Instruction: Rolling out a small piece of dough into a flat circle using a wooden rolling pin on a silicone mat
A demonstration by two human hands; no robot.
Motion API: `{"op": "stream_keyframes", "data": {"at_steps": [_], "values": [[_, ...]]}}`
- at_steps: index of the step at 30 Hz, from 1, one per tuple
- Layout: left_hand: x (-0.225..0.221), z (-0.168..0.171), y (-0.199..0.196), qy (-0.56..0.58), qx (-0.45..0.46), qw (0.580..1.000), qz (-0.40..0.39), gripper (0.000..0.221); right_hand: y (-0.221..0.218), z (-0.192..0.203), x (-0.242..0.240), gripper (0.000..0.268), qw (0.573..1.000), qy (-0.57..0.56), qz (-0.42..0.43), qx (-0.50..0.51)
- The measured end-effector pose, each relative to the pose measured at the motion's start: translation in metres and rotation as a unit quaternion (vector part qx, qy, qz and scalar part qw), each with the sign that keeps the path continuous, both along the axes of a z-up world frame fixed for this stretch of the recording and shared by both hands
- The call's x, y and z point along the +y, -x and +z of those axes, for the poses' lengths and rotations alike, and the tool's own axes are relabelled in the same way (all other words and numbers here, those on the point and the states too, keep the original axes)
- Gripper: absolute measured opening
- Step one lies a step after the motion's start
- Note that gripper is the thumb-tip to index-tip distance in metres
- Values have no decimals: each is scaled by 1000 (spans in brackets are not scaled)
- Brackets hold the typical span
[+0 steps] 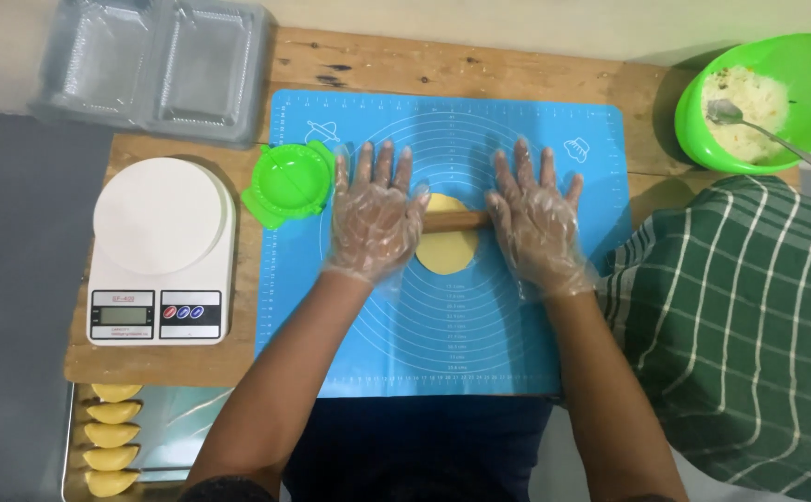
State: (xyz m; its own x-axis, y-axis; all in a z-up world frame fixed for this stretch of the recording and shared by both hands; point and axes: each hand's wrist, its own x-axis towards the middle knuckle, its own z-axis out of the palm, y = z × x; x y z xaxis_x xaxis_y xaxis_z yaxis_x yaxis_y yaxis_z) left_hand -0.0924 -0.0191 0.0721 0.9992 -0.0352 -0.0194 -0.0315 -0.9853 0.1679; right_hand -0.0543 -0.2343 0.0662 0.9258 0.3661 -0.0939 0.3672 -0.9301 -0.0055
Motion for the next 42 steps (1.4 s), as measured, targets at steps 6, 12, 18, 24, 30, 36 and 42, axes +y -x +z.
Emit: {"op": "stream_keyframes", "data": {"at_steps": [6, 12, 18, 24, 30, 36, 42], "values": [[6, -16, -31, 8, 16, 1000, 3, 64, -36, -17, 6, 67, 1000, 14, -27, 3], [8, -17, -57, -15, 38, 999, 3, 65, -55, -2, 21, 65, 999, 21, -37, 14], [21, -82, -90, -29, -117, 992, -37, 69, -80, -8, 21, 69, 997, -12, -41, 60], [18, -65, -75, -14, -158, 986, -42, 67, -66, -26, 6, 64, 998, -33, 15, -42], [4, 4, -32, -7, -23, 999, -46, 62, -16, 8, 9, 70, 999, -28, -25, 7], [-1, 13, -3, -46, 13, 996, -79, 65, 14, 4, 0, 70, 999, 14, -39, 9], [-2, 13, 14, -39, 27, 992, -115, 62, 37, -2, -8, 70, 997, 54, -52, 33]]}}
